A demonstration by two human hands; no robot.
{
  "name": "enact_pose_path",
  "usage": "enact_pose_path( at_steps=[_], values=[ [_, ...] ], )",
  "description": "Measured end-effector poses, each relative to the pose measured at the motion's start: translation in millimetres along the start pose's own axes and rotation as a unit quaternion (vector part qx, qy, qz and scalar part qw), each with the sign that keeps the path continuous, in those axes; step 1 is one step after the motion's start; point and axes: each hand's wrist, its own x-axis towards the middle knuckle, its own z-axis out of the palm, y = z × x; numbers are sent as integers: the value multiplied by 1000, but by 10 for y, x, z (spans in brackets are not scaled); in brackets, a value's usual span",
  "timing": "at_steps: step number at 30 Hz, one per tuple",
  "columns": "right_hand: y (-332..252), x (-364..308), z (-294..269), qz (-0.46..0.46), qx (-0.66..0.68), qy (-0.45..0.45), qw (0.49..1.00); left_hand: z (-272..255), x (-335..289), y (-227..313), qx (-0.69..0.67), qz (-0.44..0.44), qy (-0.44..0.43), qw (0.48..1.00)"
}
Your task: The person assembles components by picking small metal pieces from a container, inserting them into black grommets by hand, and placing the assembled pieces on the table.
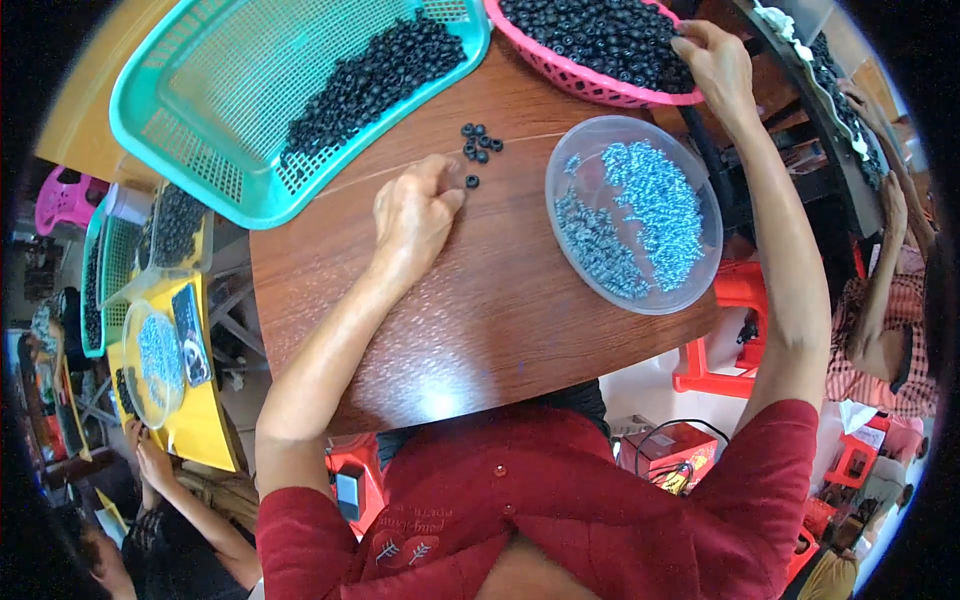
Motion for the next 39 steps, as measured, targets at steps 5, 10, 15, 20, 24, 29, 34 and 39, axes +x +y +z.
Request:
enact_pose_path(
  at_steps=[5,10,15,20,24,29,34,39],
  values=[
    [-407,-763,-155,-19,130,10,991,231,115,60,94,25,-24,995],
    [-650,-1239,-301,-66,208,14,976,310,101,-24,162,70,-42,983],
    [-908,-1680,-432,-84,257,-31,962,98,-126,180,-178,-64,-84,978],
    [-1292,-2049,-393,-67,339,-52,937,-25,-551,493,-529,-228,-162,801],
    [-1623,-2177,-317,-83,378,-47,921,48,-805,547,-629,-242,-139,726],
    [-1704,-2350,-184,-129,342,19,931,48,-993,622,-622,-242,-99,738],
    [-1729,-2407,-251,-149,336,21,930,68,-1082,620,-626,-258,-92,730],
    [-1702,-2434,-314,-122,354,-20,927,95,-1115,586,-625,-273,-143,717]
  ],
)
